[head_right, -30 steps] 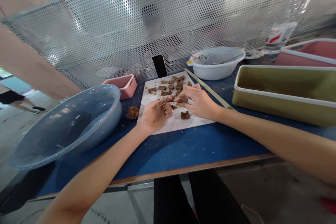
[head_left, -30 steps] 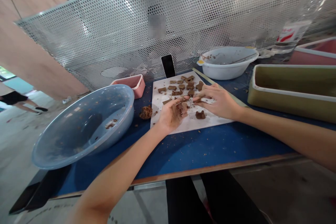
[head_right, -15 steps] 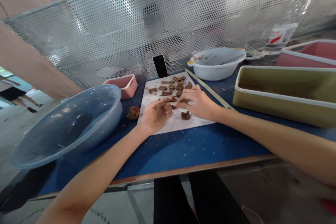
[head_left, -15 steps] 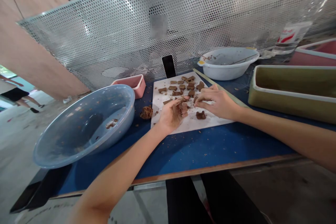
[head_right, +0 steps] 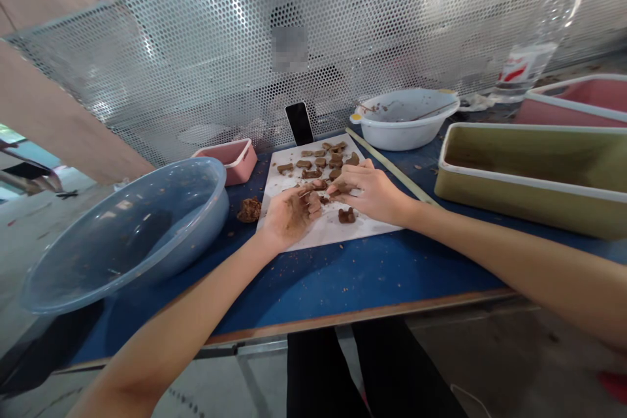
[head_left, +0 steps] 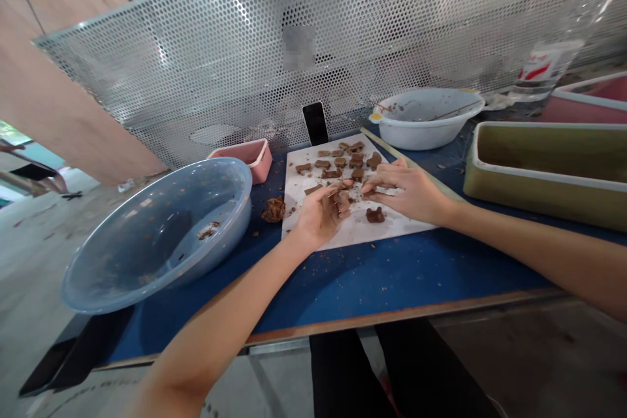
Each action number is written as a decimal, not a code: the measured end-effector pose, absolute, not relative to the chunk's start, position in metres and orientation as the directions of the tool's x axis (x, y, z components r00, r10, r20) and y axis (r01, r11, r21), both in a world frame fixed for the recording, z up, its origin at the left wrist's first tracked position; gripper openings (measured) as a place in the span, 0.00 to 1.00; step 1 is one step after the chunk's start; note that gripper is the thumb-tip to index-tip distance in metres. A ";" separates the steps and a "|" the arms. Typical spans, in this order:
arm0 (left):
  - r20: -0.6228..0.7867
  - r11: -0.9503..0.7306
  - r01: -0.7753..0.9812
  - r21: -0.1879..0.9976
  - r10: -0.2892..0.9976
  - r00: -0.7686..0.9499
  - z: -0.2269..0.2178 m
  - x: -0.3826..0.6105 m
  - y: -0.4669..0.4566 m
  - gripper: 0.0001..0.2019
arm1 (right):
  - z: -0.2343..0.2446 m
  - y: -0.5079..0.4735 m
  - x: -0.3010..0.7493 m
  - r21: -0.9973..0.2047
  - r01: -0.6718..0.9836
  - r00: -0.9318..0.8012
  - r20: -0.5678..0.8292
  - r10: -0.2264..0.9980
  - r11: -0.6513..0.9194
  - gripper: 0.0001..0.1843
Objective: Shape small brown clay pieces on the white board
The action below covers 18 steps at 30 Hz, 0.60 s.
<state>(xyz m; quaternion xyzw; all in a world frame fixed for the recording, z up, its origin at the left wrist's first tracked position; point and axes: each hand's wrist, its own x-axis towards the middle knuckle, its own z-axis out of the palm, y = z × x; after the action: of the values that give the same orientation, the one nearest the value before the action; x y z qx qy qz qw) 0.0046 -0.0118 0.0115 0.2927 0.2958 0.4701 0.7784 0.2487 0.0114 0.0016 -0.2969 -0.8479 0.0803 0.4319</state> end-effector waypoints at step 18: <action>-0.165 0.381 -0.553 0.741 0.902 0.400 0.011 0.005 -0.012 0.09 | 0.007 0.010 0.249 -0.370 0.437 -0.467 0.686 0.558 0.820 0.18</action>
<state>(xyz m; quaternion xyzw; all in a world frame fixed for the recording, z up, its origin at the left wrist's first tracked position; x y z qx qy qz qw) 0.0046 -0.0119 0.0110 0.3032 0.2875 0.4664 0.7796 0.2490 0.0097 0.0068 -0.2914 -0.8534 0.0714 0.4263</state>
